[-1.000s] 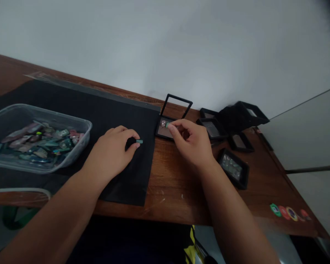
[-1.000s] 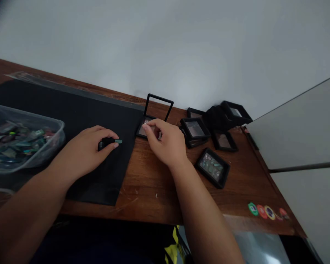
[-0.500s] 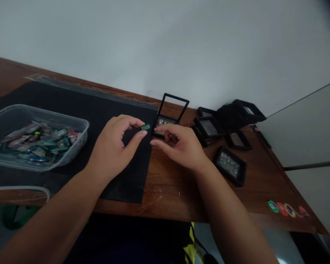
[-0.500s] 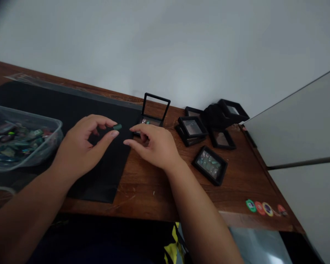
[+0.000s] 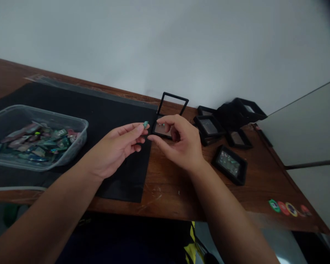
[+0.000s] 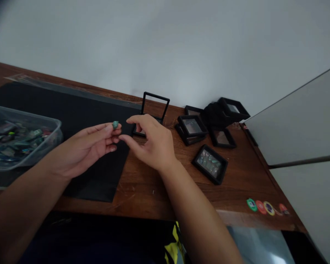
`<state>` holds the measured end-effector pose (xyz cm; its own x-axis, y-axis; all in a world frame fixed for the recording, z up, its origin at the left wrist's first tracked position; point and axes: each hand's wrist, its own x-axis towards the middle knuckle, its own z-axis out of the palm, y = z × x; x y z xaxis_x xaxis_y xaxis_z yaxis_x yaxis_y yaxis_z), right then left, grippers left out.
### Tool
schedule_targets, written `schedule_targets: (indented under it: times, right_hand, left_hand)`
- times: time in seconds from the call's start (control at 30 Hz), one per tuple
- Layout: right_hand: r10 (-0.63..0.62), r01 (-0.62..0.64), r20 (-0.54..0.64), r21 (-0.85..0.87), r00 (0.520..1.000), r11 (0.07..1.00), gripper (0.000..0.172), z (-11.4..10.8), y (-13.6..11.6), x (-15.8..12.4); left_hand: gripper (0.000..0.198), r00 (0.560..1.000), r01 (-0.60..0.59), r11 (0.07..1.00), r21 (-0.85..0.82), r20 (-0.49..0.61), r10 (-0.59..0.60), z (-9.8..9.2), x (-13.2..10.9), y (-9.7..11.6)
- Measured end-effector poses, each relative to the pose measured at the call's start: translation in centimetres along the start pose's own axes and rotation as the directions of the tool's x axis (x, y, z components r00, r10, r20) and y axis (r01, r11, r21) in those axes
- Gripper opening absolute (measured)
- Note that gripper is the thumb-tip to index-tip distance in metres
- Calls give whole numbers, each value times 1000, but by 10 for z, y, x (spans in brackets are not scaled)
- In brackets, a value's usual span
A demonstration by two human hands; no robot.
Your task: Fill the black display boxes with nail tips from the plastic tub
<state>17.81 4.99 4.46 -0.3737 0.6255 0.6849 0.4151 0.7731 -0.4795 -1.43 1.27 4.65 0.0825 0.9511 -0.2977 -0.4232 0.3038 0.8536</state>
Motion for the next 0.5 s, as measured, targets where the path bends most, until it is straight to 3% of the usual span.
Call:
schedule_targets:
  times: [0.13, 0.3, 0.5]
  right_hand:
    - [-37, 37, 0, -54, 999, 998, 27, -2, 1, 1]
    - [-132, 135, 47, -83, 990, 987, 28, -2, 3, 0]
    - [-69, 72, 97, -31, 993, 997, 31, 0, 5, -2]
  left_hand:
    - [47, 1000, 25, 999, 24, -6, -25, 2, 0, -1]
    - [28, 1000, 6, 994, 112, 22, -9, 0, 0, -5]
    - [21, 999, 14, 989, 149, 40, -20, -3, 0, -5]
